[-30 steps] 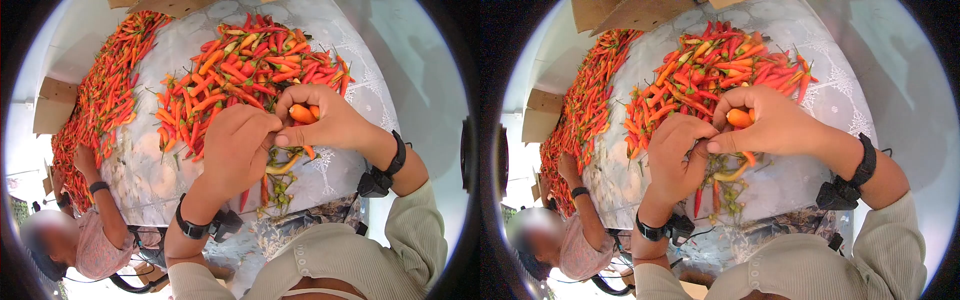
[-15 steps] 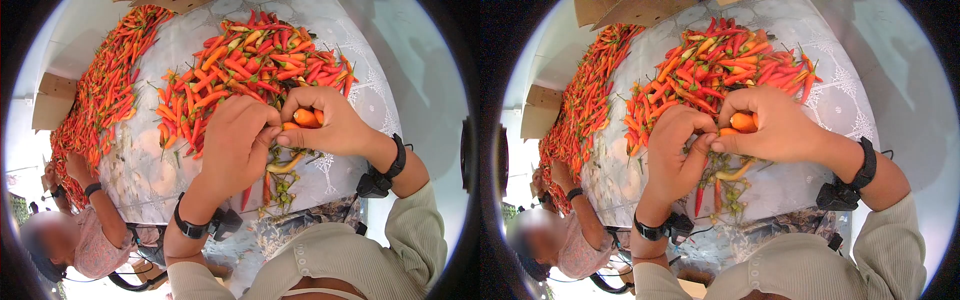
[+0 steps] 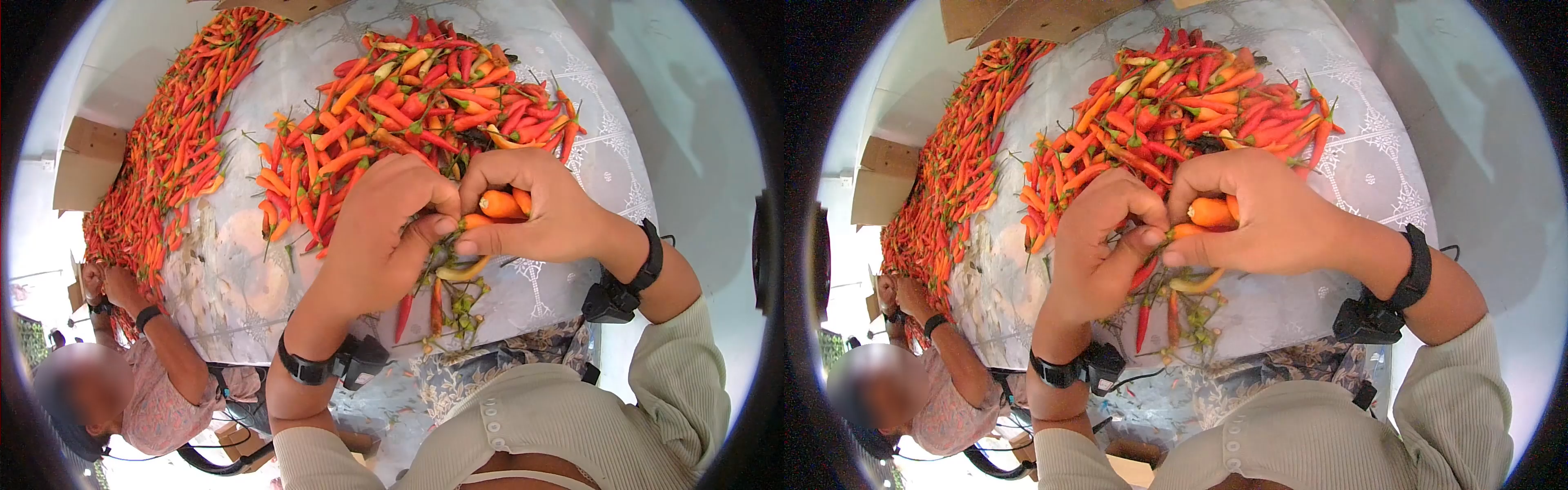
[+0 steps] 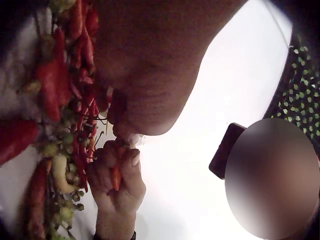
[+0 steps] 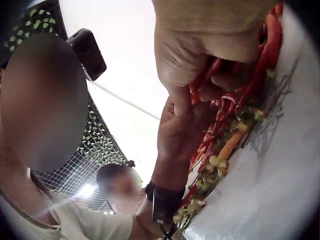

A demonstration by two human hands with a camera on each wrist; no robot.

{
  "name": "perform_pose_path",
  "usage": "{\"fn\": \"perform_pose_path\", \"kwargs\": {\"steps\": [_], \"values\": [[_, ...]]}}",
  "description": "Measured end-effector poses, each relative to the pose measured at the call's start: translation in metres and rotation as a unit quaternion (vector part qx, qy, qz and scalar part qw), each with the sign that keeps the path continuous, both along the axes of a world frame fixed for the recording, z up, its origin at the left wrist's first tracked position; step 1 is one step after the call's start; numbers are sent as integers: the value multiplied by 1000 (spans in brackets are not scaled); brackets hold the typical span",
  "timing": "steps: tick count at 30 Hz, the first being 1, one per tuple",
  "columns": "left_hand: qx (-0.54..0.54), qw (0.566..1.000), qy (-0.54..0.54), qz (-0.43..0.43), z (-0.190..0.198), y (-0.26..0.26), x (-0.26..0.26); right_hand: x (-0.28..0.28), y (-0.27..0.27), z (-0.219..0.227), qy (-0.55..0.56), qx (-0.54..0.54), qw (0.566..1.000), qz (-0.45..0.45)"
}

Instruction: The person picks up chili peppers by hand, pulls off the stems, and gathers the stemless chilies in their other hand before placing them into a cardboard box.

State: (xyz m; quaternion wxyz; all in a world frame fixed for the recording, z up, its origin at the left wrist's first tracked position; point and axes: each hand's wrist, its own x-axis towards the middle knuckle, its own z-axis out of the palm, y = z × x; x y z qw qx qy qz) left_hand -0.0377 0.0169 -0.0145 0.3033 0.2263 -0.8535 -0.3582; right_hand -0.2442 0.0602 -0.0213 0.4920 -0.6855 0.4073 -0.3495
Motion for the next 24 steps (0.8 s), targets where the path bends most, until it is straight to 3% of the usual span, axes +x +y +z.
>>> {"fn": "perform_pose_path", "kwargs": {"steps": [3,6,15,19,24], "values": [[7,1000,17,0,-2,-3,0,3,0,-4,-19,-13,999,-40],[44,999,22,0,-5,-2,2,0,-1,1,-23,41,999,-27],[146,988,30,-49,-2,-3,5,-1,0,-1,-67,-4,998,13],[197,978,62,-21,-5,-1,6,-2,0,3,-35,-19,999,-18],[5,1000,10,23,-1,-1,2,-2,-2,1,27,-90,993,-78]]}}
